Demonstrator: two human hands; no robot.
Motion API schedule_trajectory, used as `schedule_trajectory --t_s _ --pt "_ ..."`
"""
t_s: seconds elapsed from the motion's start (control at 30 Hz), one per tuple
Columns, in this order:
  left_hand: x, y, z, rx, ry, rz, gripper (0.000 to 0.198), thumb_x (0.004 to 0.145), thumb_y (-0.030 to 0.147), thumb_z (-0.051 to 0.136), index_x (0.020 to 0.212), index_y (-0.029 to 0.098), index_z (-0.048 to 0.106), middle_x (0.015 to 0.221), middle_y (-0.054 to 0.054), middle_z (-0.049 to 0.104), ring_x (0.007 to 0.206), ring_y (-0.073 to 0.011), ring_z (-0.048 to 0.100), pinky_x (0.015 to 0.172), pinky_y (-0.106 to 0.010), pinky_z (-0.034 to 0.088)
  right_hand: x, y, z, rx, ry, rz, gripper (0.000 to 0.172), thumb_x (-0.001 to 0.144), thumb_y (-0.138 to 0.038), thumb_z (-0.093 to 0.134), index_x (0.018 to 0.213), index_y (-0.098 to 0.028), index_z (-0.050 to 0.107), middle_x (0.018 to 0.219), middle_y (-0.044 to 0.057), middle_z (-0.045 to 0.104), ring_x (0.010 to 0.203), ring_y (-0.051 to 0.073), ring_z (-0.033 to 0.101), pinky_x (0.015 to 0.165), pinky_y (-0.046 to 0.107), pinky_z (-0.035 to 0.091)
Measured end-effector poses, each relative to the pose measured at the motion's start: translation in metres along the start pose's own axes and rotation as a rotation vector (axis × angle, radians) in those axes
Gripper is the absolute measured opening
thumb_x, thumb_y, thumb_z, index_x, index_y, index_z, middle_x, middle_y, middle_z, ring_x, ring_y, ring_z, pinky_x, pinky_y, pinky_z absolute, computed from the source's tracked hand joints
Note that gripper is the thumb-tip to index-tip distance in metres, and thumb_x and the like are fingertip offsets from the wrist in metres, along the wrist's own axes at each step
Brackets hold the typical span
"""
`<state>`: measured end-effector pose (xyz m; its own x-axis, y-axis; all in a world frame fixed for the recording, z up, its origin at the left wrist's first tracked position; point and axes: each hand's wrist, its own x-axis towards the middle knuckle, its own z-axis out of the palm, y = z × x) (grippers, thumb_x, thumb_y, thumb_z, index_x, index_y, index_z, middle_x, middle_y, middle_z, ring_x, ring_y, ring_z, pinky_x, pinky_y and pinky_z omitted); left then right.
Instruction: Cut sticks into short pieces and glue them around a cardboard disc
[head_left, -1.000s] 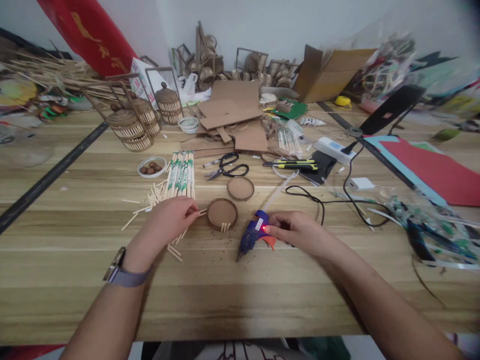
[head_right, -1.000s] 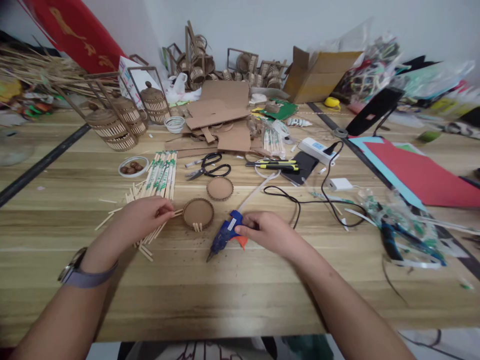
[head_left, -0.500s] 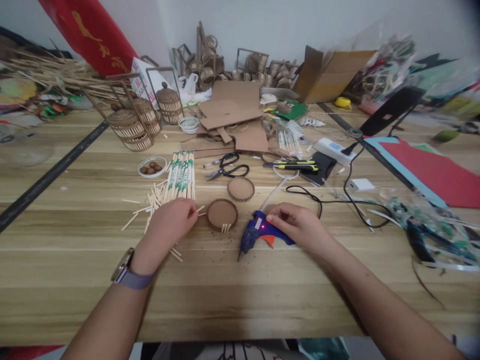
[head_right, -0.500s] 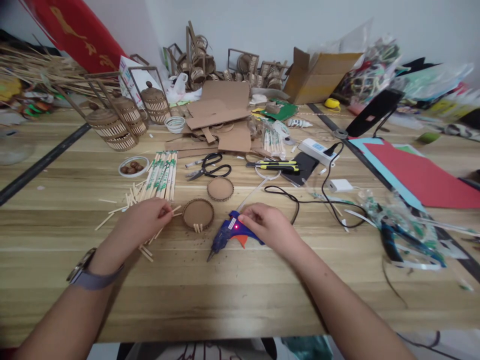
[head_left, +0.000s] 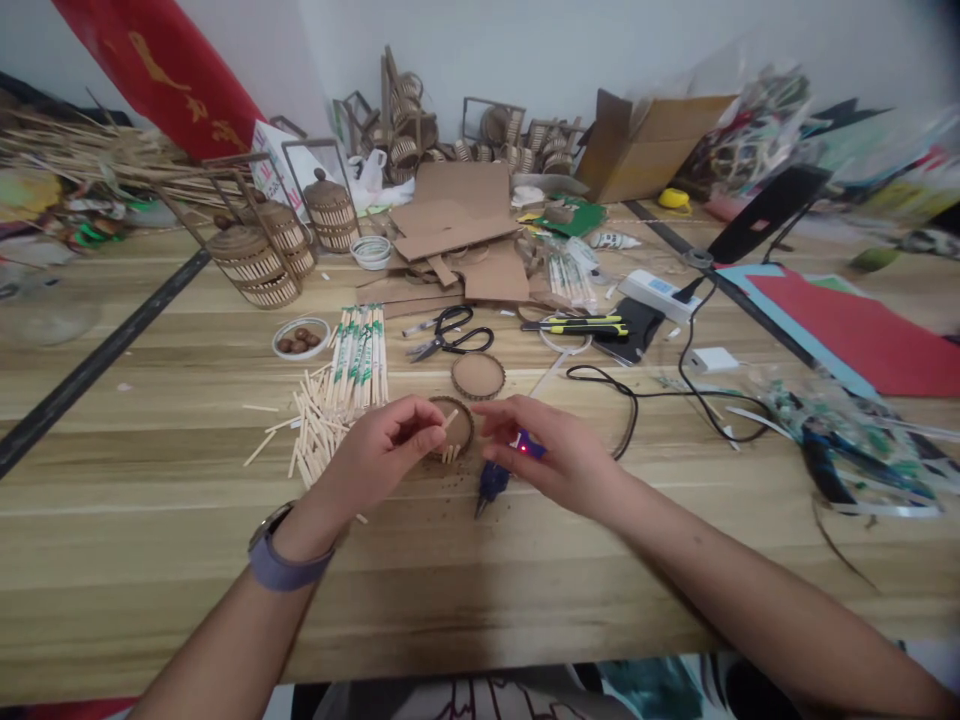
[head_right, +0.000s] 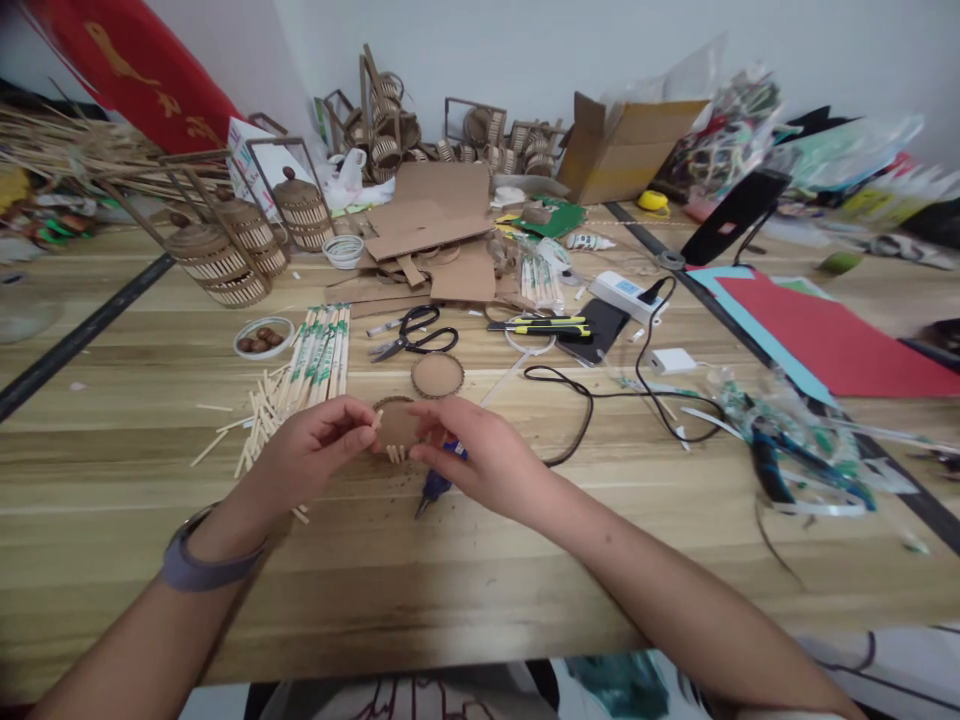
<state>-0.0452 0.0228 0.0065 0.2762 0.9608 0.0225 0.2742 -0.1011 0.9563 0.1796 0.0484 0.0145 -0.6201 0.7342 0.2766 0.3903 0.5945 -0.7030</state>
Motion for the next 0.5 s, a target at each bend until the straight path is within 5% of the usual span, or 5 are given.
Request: schedule_trajectory --t_s 0.33,0.5 --pt "0.000 -0.003 0.009 0.154 -0.006 0.051 0.026 0.091 0.043 0.054 0.089 0.018 0.063 0.076 0.000 0.064 0.068 -0.0155 0.059 0.062 -0.027 0.046 0.022 -0.010 -0.002 0.124 0.003 0.000 0.009 0.087 -0.021 0.059 0.086 -0.018 0.067 0.074 0.000 0.067 0.064 0.011 0.058 0.059 0.021 0.043" --pt "0.008 -0.019 0.002 0.515 0.150 0.269 0.048 0.081 0.054 0.065 0.112 0.017 0.060 0.119 -0.012 0.063 0.115 -0.0302 0.055 0.100 -0.048 0.043 0.024 -0.005 -0.015 -0.008 -0.037 0.058 0.008 0.083 -0.021 0.059 0.078 -0.017 0.063 0.066 -0.002 0.062 0.060 0.011 0.054 0.057 0.021 0.040"
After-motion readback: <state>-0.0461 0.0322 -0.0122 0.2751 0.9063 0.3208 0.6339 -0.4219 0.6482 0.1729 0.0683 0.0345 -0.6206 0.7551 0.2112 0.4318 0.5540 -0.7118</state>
